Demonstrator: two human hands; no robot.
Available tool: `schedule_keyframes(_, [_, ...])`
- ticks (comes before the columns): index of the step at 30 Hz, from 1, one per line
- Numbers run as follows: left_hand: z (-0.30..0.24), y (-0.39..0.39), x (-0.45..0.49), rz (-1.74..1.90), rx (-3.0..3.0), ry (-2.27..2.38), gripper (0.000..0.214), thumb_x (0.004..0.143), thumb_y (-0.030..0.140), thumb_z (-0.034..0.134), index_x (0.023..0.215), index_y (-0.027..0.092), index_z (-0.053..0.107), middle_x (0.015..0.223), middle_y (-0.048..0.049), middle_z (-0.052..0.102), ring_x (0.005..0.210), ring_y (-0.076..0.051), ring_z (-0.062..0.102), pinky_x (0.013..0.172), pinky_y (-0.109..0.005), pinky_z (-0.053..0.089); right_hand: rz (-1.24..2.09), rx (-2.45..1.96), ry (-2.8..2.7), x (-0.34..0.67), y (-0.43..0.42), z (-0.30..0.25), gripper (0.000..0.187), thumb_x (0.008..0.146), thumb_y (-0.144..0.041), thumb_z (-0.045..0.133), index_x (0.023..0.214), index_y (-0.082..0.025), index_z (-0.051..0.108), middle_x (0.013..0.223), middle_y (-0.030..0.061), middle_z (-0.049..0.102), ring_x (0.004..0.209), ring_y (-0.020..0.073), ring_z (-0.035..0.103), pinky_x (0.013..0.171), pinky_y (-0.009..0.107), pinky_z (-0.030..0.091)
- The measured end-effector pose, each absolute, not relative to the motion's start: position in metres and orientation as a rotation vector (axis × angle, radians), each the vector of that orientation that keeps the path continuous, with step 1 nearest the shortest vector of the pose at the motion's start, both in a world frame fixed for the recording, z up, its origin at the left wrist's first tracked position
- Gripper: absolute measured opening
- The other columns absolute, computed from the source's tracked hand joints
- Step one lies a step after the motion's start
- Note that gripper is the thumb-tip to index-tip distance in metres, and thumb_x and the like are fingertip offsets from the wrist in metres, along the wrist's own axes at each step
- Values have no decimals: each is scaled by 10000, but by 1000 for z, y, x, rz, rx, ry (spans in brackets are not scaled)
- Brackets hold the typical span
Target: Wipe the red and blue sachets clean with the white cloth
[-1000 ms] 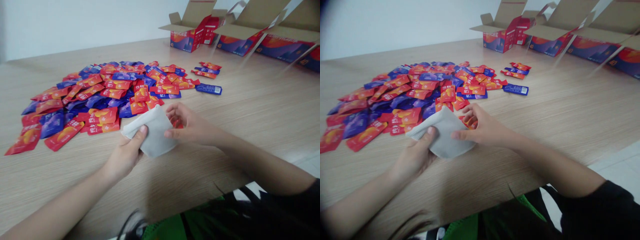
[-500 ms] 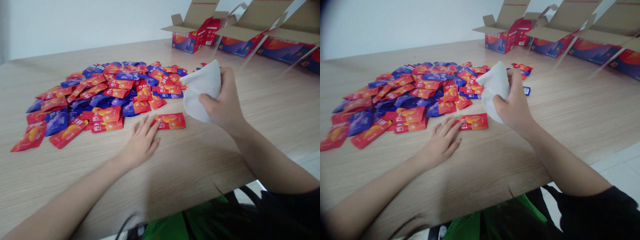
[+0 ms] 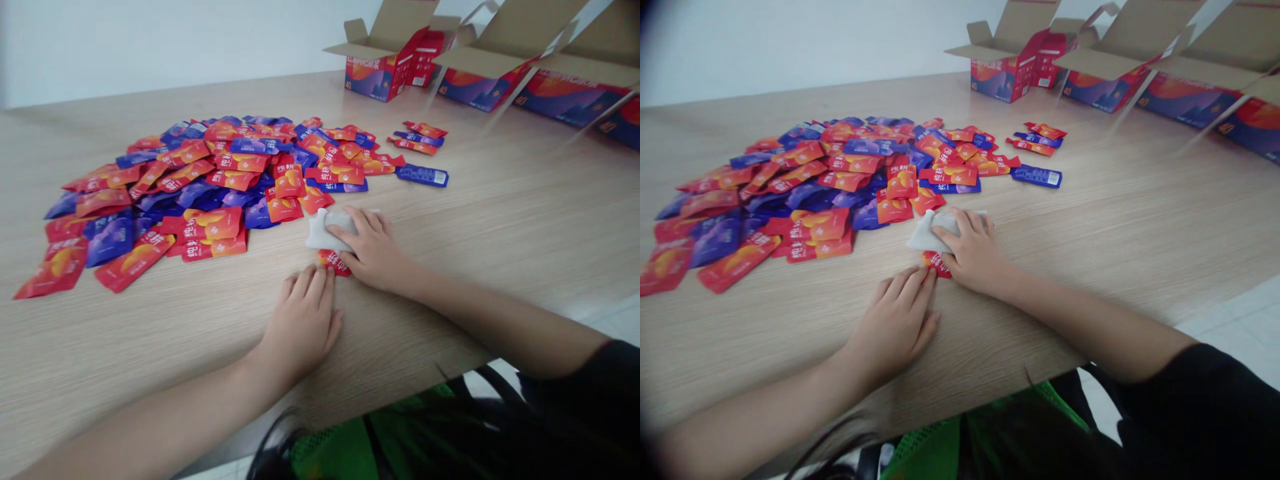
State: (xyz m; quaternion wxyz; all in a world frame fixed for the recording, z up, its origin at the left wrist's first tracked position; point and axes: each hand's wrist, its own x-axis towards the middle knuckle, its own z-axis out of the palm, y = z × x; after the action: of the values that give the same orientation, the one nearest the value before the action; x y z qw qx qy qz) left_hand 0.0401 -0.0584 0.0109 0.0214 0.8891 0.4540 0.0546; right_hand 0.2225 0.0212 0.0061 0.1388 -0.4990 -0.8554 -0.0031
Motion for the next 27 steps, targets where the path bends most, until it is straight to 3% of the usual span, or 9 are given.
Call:
schedule_keyframes(7, [13,-56,37,165,2784,1411,476,915,356,457,1255,42,565,1253,-189,588,1182,-340,498,962,-480,432,38,-1312,-2594,215,6,2,480,964,-327,434,1433,-237,480,1564,156,308,1437,356,237,1147,572,140])
schedule_keyframes(13, [9,-57,38,177,2840,1414,563,912,340,452,1336,-28,493,1321,-238,546,1216,-352,474,984,-484,422,14,-1587,-2402,218,16,1,502,954,-303,442,1448,-215,463,1542,187,341,1388,371,335,1111,600,231])
schedule_keyframes(17, [8,-57,37,172,2851,1423,523,907,340,455,1281,-12,557,1221,-212,601,1146,-346,509,966,-480,435,3,-1359,-2540,216,10,-1,512,933,-291,488,1443,-249,471,1561,162,315,1434,370,251,1138,587,180])
schedule_keyframes(22, [11,-55,36,186,2854,1415,560,899,332,468,1345,-5,506,1295,-207,565,1174,-340,490,965,-474,439,0,-1516,-2433,217,10,-1,522,938,-268,477,1457,-212,458,1556,206,298,1425,393,268,1135,595,177])
schedule_keyframes(25, [12,-53,36,168,2846,1412,507,893,342,475,1265,15,582,1202,-193,605,1115,-343,512,912,-479,463,-17,-1426,-2505,216,5,1,528,939,-286,484,1462,-227,443,1569,184,284,1442,381,224,1136,592,164])
schedule_keyframes(27, [13,-53,36,166,2844,1412,493,888,344,484,1238,17,600,1161,-189,615,1088,-342,520,888,-477,471,-22,-1358,-2572,216,3,6,509,953,-300,462,1454,-214,450,1550,176,324,1424,352,265,1133,564,193])
